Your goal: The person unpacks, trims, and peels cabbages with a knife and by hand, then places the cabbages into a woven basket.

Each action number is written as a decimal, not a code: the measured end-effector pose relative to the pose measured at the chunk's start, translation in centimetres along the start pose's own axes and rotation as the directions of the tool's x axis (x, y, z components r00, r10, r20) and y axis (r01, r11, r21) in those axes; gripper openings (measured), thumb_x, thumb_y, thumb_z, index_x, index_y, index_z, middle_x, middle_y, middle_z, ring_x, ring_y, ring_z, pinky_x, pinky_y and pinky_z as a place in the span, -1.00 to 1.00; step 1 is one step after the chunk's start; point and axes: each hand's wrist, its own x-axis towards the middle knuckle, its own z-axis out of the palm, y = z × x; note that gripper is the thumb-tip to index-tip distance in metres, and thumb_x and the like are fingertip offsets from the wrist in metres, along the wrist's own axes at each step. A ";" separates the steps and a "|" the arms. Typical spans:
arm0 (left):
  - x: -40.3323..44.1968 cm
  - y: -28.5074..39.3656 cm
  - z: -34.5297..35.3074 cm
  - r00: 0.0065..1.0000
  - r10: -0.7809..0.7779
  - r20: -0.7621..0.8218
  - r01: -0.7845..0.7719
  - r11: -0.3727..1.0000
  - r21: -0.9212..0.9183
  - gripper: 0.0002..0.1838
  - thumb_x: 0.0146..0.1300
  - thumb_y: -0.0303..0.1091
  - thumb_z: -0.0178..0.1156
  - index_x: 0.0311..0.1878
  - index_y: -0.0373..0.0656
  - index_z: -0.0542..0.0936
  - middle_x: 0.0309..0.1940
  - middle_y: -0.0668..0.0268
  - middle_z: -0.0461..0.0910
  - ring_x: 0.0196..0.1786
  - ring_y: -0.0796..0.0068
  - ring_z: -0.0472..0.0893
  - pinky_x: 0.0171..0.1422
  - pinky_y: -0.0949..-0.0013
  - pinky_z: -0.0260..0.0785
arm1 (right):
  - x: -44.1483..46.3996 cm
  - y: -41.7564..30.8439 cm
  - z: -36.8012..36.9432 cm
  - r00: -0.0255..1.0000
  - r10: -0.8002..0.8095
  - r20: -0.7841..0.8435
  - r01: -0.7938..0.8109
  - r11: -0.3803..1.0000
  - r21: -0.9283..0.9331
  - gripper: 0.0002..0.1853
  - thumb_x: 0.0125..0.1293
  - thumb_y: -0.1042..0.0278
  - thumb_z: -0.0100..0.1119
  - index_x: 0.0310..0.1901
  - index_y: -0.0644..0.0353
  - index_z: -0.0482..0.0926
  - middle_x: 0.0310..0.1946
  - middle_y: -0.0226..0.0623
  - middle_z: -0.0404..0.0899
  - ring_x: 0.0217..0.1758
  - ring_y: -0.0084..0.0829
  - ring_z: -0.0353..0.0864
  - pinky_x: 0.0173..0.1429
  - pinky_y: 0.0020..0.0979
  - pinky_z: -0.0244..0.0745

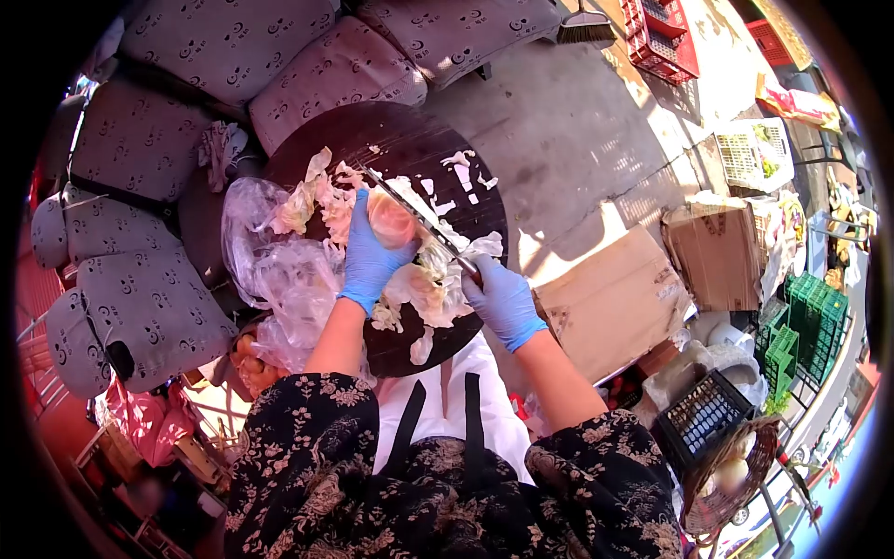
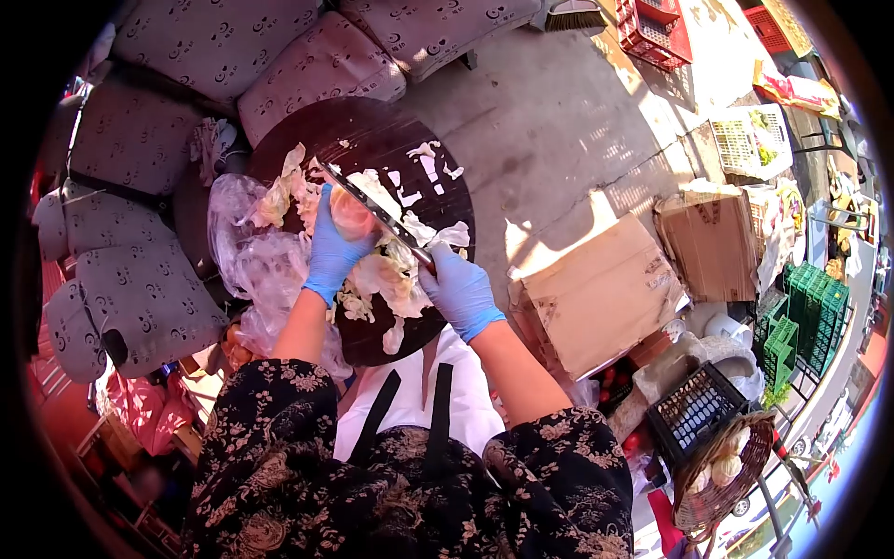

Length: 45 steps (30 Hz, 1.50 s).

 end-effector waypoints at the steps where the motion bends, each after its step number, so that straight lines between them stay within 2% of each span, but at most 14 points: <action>1: -0.3 0.6 -0.3 1.000 0.025 -0.009 -0.025 1.000 0.015 0.11 -0.27 -0.33 0.50 0.33 -0.28 -0.01 0.08 0.04 0.36 0.12 0.28 0.44 0.22 0.33 0.32 | -0.1 -0.3 -0.2 1.000 0.014 0.020 -0.014 1.000 0.003 -0.78 0.21 0.19 0.09 -0.29 0.17 0.42 -0.49 -0.01 0.55 -0.42 0.03 0.55 -0.34 -0.06 0.42; 4: 0.4 1.2 -0.3 0.997 0.031 0.068 -0.024 0.993 -0.114 0.09 -0.25 -0.34 0.49 0.33 -0.27 0.00 0.07 0.05 0.38 0.10 0.30 0.45 0.20 0.36 0.33 | -1.0 0.2 0.1 1.000 -0.007 0.023 0.007 1.000 -0.024 -0.77 0.23 0.18 0.09 -0.27 0.17 0.42 -0.51 -0.03 0.55 -0.43 0.02 0.55 -0.35 -0.07 0.43; 5: -0.2 1.5 -0.6 1.000 -0.022 0.016 0.022 1.000 -0.003 0.08 -0.25 -0.32 0.50 0.32 -0.27 0.01 0.06 0.05 0.39 0.10 0.29 0.46 0.21 0.34 0.33 | -0.9 0.4 0.4 1.000 -0.015 0.024 0.016 0.999 -0.043 -0.76 0.23 0.17 0.10 -0.27 0.17 0.42 -0.52 -0.03 0.55 -0.44 0.02 0.55 -0.36 -0.07 0.44; 11: -0.3 2.0 -0.4 0.999 0.049 -0.012 -0.047 0.990 0.130 0.13 -0.32 -0.25 0.52 0.32 -0.27 0.02 0.06 0.01 0.41 0.10 0.17 0.47 0.20 0.28 0.34 | -0.7 0.5 0.2 0.999 -0.014 0.034 0.019 0.990 -0.143 -0.72 0.25 0.12 0.11 -0.29 0.17 0.38 -0.60 -0.05 0.52 -0.50 0.00 0.54 -0.42 -0.06 0.42; 17: 0.0 2.5 -0.5 0.997 -0.053 -0.051 0.065 0.958 0.281 0.13 -0.33 -0.17 0.52 0.31 -0.26 0.05 0.06 -0.04 0.43 0.09 0.11 0.50 0.17 0.26 0.36 | 0.3 0.4 0.5 0.999 -0.052 -0.005 0.051 0.984 -0.172 -0.73 0.24 0.13 0.12 -0.30 0.17 0.37 -0.64 -0.07 0.50 -0.55 -0.01 0.54 -0.46 -0.05 0.42; 20: 0.1 1.8 -0.4 0.999 0.045 -0.018 -0.038 0.963 0.267 0.12 -0.33 -0.15 0.52 0.31 -0.25 0.06 0.06 -0.04 0.43 0.09 0.09 0.50 0.16 0.24 0.37 | 1.4 -0.3 1.1 1.000 -0.013 0.025 0.018 0.982 -0.189 -0.74 0.25 0.15 0.11 -0.27 0.17 0.38 -0.62 -0.06 0.52 -0.53 0.00 0.55 -0.44 -0.06 0.44; 23: 0.3 2.0 -0.1 0.999 0.037 -0.040 -0.030 0.987 0.158 0.11 -0.34 -0.14 0.52 0.30 -0.25 0.09 0.06 -0.03 0.43 0.09 0.08 0.49 0.16 0.23 0.37 | 3.1 -0.2 2.1 0.998 0.013 0.063 -0.001 0.982 -0.191 -0.74 0.25 0.15 0.09 -0.25 0.18 0.38 -0.58 -0.02 0.54 -0.49 0.01 0.57 -0.42 -0.06 0.46; 29: 0.4 1.4 -0.8 0.999 0.052 -0.005 -0.049 0.968 0.246 0.07 -0.33 -0.17 0.50 0.28 -0.26 0.13 0.07 -0.04 0.42 0.09 0.07 0.49 0.17 0.23 0.36 | 1.4 -1.0 -0.1 0.988 0.102 0.112 -0.074 0.971 -0.228 -0.77 0.23 0.22 0.08 -0.27 0.22 0.40 -0.55 0.00 0.56 -0.46 -0.01 0.60 -0.38 -0.07 0.48; 32: 0.1 1.7 -0.5 0.985 0.161 -0.057 -0.134 0.936 0.325 0.06 -0.33 -0.16 0.50 0.27 -0.28 0.12 0.06 -0.05 0.42 0.08 0.06 0.50 0.16 0.22 0.37 | 0.2 -0.7 -0.6 0.982 0.144 0.122 -0.110 0.961 -0.252 -0.77 0.22 0.22 0.08 -0.27 0.22 0.40 -0.54 0.00 0.57 -0.46 -0.01 0.60 -0.37 -0.07 0.48; 35: 0.1 2.1 -0.4 0.999 0.032 -0.003 -0.031 0.970 0.242 0.08 -0.33 -0.13 0.51 0.26 -0.33 0.12 0.06 -0.05 0.41 0.08 0.07 0.49 0.16 0.23 0.37 | 1.1 0.4 1.8 0.985 0.139 0.105 -0.110 0.964 -0.242 -0.75 0.24 0.18 0.08 -0.26 0.20 0.41 -0.51 0.01 0.57 -0.42 0.01 0.59 -0.34 -0.05 0.47; 39: 0.0 2.6 -0.2 0.999 0.035 0.007 -0.035 0.998 0.044 0.16 -0.31 -0.15 0.52 0.33 -0.37 0.03 0.11 -0.01 0.38 0.14 0.17 0.46 0.25 0.28 0.30 | 6.0 0.3 3.3 0.988 0.082 0.132 -0.050 0.972 -0.231 -0.74 0.24 0.18 0.06 -0.24 0.23 0.43 -0.46 0.02 0.58 -0.34 0.01 0.59 -0.25 -0.03 0.46; 42: -0.7 1.2 0.1 0.989 0.133 -0.059 -0.118 0.972 0.202 0.14 -0.33 -0.11 0.54 0.29 -0.36 0.08 0.13 -0.07 0.34 0.16 0.09 0.43 0.24 0.24 0.31 | 8.5 0.8 4.3 0.975 0.136 0.178 -0.090 0.965 -0.247 -0.76 0.24 0.22 0.02 -0.21 0.23 0.45 -0.37 0.04 0.59 -0.24 -0.01 0.61 -0.13 -0.05 0.45; 43: -0.8 1.1 0.0 0.990 0.130 -0.060 -0.116 0.974 0.196 0.18 -0.34 -0.11 0.55 0.32 -0.35 0.05 0.17 -0.06 0.31 0.20 0.10 0.40 0.28 0.24 0.27 | 9.0 1.0 4.7 0.968 0.164 0.191 -0.113 0.961 -0.254 -0.76 0.25 0.23 0.01 -0.19 0.23 0.46 -0.33 0.04 0.60 -0.21 -0.03 0.62 -0.09 -0.07 0.44; 45: -0.6 1.1 -0.3 0.987 0.150 -0.064 -0.135 0.971 0.198 0.18 -0.34 -0.14 0.55 0.33 -0.34 0.04 0.18 -0.04 0.30 0.21 0.11 0.39 0.29 0.25 0.26 | 9.3 1.9 4.8 0.974 0.148 0.174 -0.103 0.965 -0.241 -0.75 0.24 0.20 0.02 -0.22 0.23 0.47 -0.35 0.05 0.59 -0.24 0.01 0.60 -0.13 -0.07 0.45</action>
